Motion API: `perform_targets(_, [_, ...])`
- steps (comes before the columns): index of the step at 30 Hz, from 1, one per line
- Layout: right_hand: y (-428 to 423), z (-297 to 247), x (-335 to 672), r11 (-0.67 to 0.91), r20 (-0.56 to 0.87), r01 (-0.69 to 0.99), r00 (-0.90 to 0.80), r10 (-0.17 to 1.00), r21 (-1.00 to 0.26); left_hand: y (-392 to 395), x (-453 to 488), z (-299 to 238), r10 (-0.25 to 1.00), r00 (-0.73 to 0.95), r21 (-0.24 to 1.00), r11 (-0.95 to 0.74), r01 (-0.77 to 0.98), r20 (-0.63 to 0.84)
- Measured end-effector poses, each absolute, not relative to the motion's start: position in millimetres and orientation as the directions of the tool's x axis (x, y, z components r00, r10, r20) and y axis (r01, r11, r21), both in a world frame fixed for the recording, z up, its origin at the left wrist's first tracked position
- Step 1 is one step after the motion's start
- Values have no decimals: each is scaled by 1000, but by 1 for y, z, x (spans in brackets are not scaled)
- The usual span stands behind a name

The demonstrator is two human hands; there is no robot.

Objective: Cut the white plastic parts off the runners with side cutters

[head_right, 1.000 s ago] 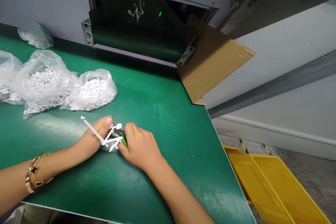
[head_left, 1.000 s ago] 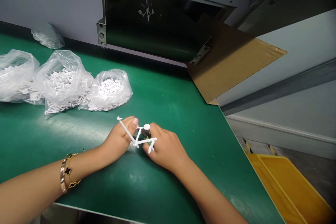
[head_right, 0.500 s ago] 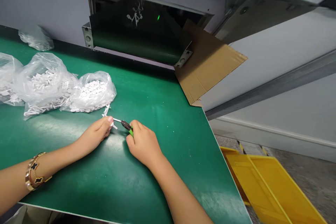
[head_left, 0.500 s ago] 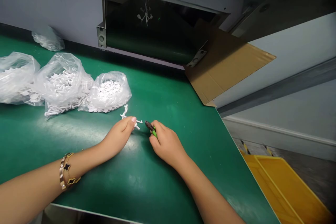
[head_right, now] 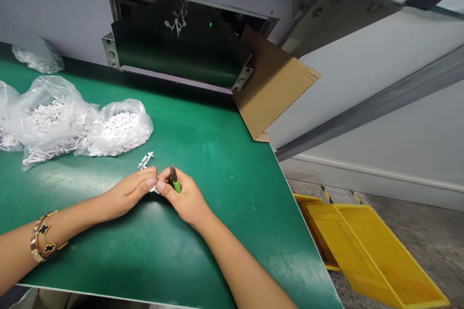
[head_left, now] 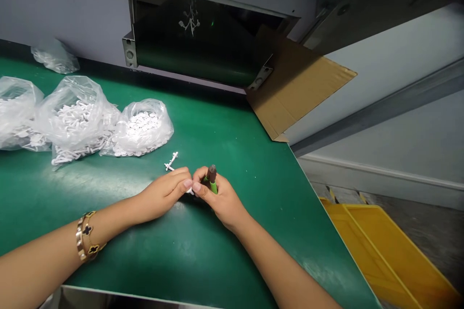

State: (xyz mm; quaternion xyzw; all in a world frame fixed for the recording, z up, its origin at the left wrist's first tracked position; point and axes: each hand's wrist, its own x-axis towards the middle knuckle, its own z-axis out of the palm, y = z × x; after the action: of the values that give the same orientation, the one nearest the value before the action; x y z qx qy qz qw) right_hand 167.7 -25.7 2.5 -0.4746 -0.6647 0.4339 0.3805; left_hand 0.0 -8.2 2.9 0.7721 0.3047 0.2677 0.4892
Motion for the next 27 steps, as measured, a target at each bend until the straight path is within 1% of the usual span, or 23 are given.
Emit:
perform_targets(2, [-22,-2,170,248,186,467,-176,967,-849,-9,-3,8,747,637,935,-336,112,192])
perform_targets(4, [-18,-8,171,321,269,640,-181,946,-698,-8,-5,13,842,491,972,-232,-43,223])
perform_targets(5, [-17,-10,171,357,279,704,-230,932,-613,-6,-6,16,900,388,978,-153,-142,197])
perform_targets(7, [-17,-13,170,419,252,783,-337,907,-460,-1,-6,20,979,195,938,4,-347,68])
perform_targets(9, [-18,-15,170,443,227,826,-384,895,-348,5,-6,22,993,81,852,114,-510,-84])
perform_targets(10, [-18,-15,170,442,228,839,-385,894,-318,8,-6,23,988,58,810,153,-566,-146])
perform_targets(12, [-19,-14,172,425,266,853,-352,897,-303,13,-7,22,973,51,750,205,-629,-223])
perform_targets(14, [-19,-11,176,413,334,859,-311,890,-303,15,-7,21,968,63,729,224,-646,-242])
perform_targets(16, [-18,-8,179,422,404,860,-290,868,-289,14,-6,19,974,66,739,208,-641,-217])
perform_targets(19, [-18,-1,184,489,474,841,-342,811,-230,12,-5,16,984,45,819,168,-549,-171])
perform_targets(21, [-19,3,185,560,504,808,-412,759,-182,13,-6,14,985,36,906,170,-387,-170])
perform_targets(23, [-20,7,186,628,522,769,-491,698,-117,15,-9,13,985,50,979,170,-115,-165])
perform_targets(24, [-21,9,186,656,523,751,-530,667,-75,17,-10,12,988,60,989,138,43,-141])
perform_targets(26, [-22,13,187,691,511,722,-600,616,15,21,-14,13,993,106,948,7,319,-43])
perform_targets(27, [-22,15,188,699,503,713,-624,598,54,22,-16,14,990,141,905,-70,420,11])
